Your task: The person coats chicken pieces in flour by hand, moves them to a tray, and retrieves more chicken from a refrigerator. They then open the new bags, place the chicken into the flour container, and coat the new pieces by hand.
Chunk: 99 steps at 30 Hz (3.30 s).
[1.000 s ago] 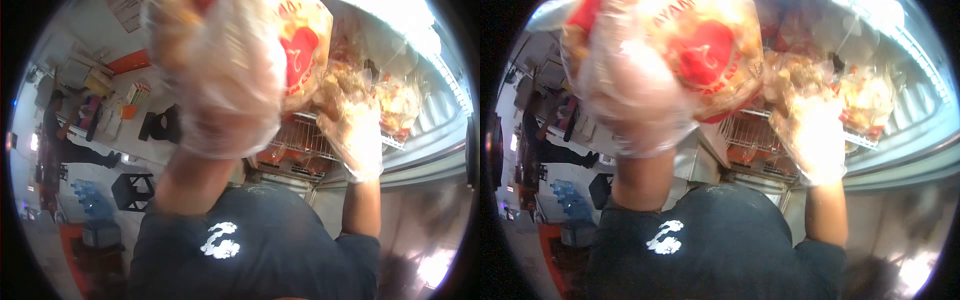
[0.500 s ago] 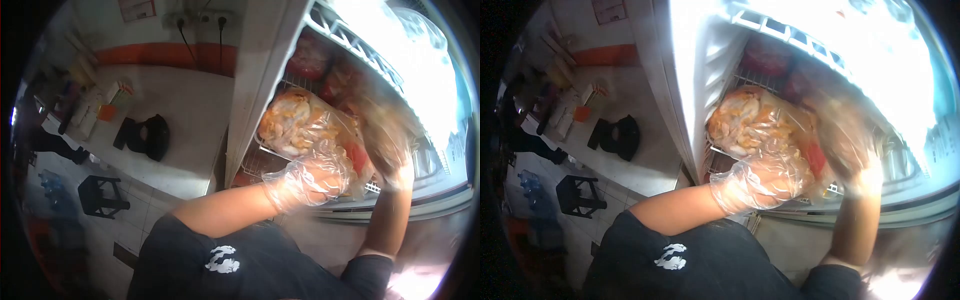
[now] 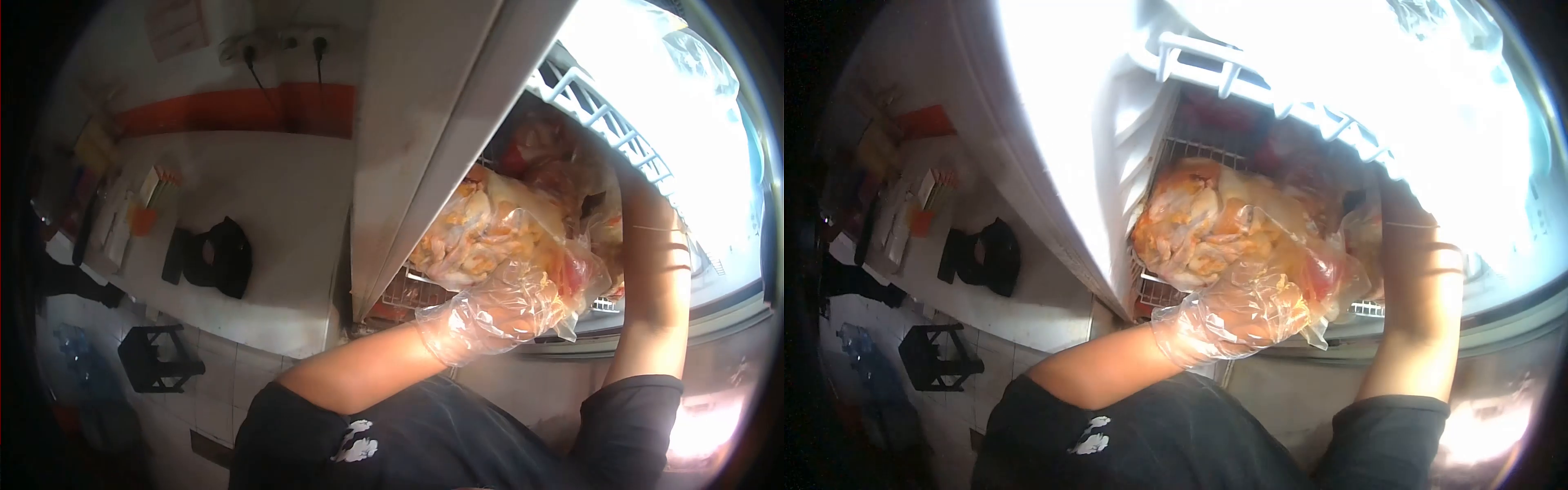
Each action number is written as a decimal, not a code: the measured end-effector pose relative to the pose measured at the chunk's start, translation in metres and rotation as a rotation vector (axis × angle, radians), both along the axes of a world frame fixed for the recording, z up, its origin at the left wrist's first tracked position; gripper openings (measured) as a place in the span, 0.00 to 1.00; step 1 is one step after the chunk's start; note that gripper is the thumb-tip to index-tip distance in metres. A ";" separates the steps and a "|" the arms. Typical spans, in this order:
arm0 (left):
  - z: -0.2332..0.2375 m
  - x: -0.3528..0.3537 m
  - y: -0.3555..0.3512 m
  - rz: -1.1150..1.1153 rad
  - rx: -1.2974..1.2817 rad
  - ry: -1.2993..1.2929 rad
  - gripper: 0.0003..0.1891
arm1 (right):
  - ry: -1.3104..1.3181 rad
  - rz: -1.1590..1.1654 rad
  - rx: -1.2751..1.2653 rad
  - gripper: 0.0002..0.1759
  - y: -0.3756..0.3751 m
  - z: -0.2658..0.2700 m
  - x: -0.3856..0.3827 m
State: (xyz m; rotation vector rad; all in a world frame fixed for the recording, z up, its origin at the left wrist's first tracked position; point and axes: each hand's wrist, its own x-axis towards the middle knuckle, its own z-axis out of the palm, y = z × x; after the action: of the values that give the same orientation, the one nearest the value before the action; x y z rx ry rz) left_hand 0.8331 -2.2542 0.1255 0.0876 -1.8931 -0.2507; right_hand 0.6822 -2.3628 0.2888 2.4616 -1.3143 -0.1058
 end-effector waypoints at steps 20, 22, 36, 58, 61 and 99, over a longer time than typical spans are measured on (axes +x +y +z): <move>-0.021 -0.001 0.002 0.152 -0.136 -0.226 0.25 | -0.447 -0.252 -0.027 0.19 0.081 -0.017 -0.101; -0.017 0.003 0.005 0.182 -0.145 -0.271 0.26 | -0.451 -0.255 -0.035 0.19 0.076 -0.016 -0.103; -0.006 0.005 0.006 0.196 -0.115 -0.182 0.27 | -0.246 -0.097 -0.011 0.19 0.013 -0.008 -0.041; -0.024 -0.002 0.001 0.179 -0.146 -0.201 0.20 | -0.077 0.031 0.026 0.20 -0.017 -0.010 0.008; -0.023 -0.005 0.002 0.225 -0.170 -0.180 0.21 | -0.094 0.023 0.034 0.20 -0.012 -0.012 0.007; -0.016 -0.004 0.011 0.366 -0.217 -0.355 0.15 | -0.634 -0.337 -0.075 0.21 0.086 -0.059 -0.149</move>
State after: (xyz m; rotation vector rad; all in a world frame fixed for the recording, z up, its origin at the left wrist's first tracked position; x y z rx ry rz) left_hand 0.8291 -2.2431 0.1092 0.3461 -2.1987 0.2347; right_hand 0.5336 -2.2769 0.2295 2.2647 -1.9308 0.6807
